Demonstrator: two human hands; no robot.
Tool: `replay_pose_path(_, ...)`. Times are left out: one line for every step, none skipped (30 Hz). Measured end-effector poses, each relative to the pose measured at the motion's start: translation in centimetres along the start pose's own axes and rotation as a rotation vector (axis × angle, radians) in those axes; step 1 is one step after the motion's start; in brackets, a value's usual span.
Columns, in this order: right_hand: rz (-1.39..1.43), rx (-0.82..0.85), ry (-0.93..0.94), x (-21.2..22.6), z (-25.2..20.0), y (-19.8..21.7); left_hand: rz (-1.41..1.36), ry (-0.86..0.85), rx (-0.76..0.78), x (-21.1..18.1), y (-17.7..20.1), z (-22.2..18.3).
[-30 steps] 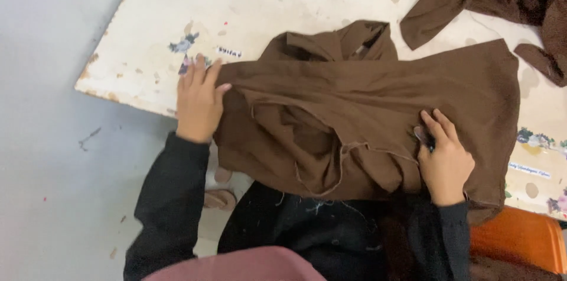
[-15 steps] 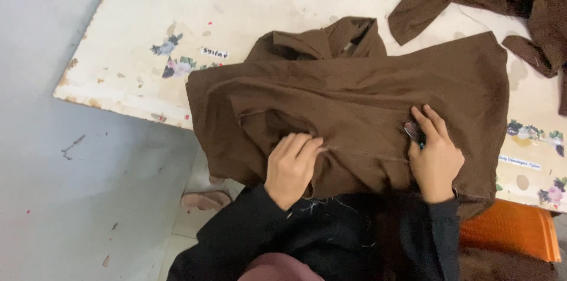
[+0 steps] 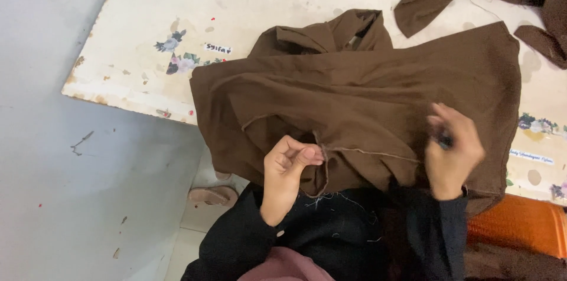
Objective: Trimming loose threads from a brown garment using a thread trimmer at a quality control station.
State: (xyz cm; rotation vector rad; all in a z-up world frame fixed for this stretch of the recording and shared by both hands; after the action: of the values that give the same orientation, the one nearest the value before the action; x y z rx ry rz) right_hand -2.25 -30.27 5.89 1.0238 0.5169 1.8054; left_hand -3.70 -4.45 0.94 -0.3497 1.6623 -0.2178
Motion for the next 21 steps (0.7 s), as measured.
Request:
replay_pose_path(0.234,-0.151,-0.027,0.1,-0.2,1.6,-0.132,0.052,0.024,1.0,-0.1,0.1)
replay_pose_path(0.233,-0.150,-0.024,1.3,-1.1,1.9,-0.135,0.051,0.023,0.8,-0.2,-0.1)
replay_pose_path(0.436,-0.164,-0.193,0.8,-2.1,1.8,-0.153,0.100,0.032,1.0,-0.5,-0.3)
replay_pose_path(0.640,-0.171,-0.364,0.6,-3.3,1.4,-0.170,0.149,0.040,1.3,-0.8,-0.4)
replay_pose_path(0.635,-0.173,-0.373,2.2,-3.9,1.8,-0.167,0.157,0.044,1.5,-0.8,-0.5)
replay_pose_path(0.782,0.140,-0.310,5.5,-4.1,-0.3,-0.196,0.159,0.055,1.7,-0.9,-0.7)
replay_pose_path(0.920,0.451,-0.239,9.1,-5.0,-2.0,-0.224,0.153,0.071,1.7,-1.1,-0.5)
replay_pose_path(0.919,0.443,-0.242,9.7,-5.0,-2.5,-0.221,0.155,0.079,1.5,-1.2,-0.5)
replay_pose_path(1.101,0.564,-0.311,11.1,-5.6,-4.0,-0.223,0.147,0.086,1.2,-1.3,-0.6)
replay_pose_path(1.281,0.685,-0.383,12.7,-6.4,-5.3,-0.225,0.139,0.094,0.9,-1.3,-0.7)
replay_pose_path(1.285,0.686,-0.386,12.3,-7.1,-5.9,-0.222,0.142,0.091,1.1,-1.2,-0.8)
replay_pose_path(1.256,0.660,-0.504,11.1,-8.1,-6.9,-0.237,0.145,0.099,1.3,-1.2,-0.9)
replay_pose_path(1.222,0.632,-0.612,9.8,-8.8,-7.8,-0.256,0.140,0.109,1.4,-1.3,-0.7)
replay_pose_path(1.222,0.632,-0.607,9.9,-8.7,-8.0,-0.256,0.135,0.109,1.1,-1.3,-0.8)
replay_pose_path(1.218,0.603,-0.603,10.0,-8.5,-7.9,-0.244,0.150,0.120,0.9,-1.5,-0.8)
replay_pose_path(1.214,0.574,-0.599,9.9,-8.3,-7.8,-0.231,0.165,0.131,0.8,-1.6,-0.9)
replay_pose_path(1.212,0.572,-0.598,9.8,-8.4,-8.0,-0.232,0.165,0.133,0.7,-1.7,-0.9)
replay_pose_path(1.243,0.537,-0.595,9.6,-8.4,-8.1,-0.213,0.151,0.154,0.5,-2.0,-1.0)
replay_pose_path(1.275,0.506,-0.592,9.6,-8.3,-8.2,-0.192,0.137,0.171,0.3,-2.1,-1.0)
replay_pose_path(1.275,0.508,-0.590,9.6,-8.2,-8.3,-0.193,0.135,0.170,0.4,-2.0,-0.9)
replay_pose_path(1.248,0.499,-0.633,9.3,-8.5,-8.4,-0.203,0.129,0.184,0.4,-2.0,-1.0)
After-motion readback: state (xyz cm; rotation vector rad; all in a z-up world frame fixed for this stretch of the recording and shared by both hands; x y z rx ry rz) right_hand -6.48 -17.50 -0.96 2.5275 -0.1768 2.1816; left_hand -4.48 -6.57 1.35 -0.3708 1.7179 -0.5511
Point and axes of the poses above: each hand's wrist, its own z-axis towards the middle knuckle, its own y-axis out of the back of the hand, x = y × z, the point moved 9 cm from there along z, towards the middle knuckle, and after that the axes turned 4 degrees about y, right-handed, at the moved point
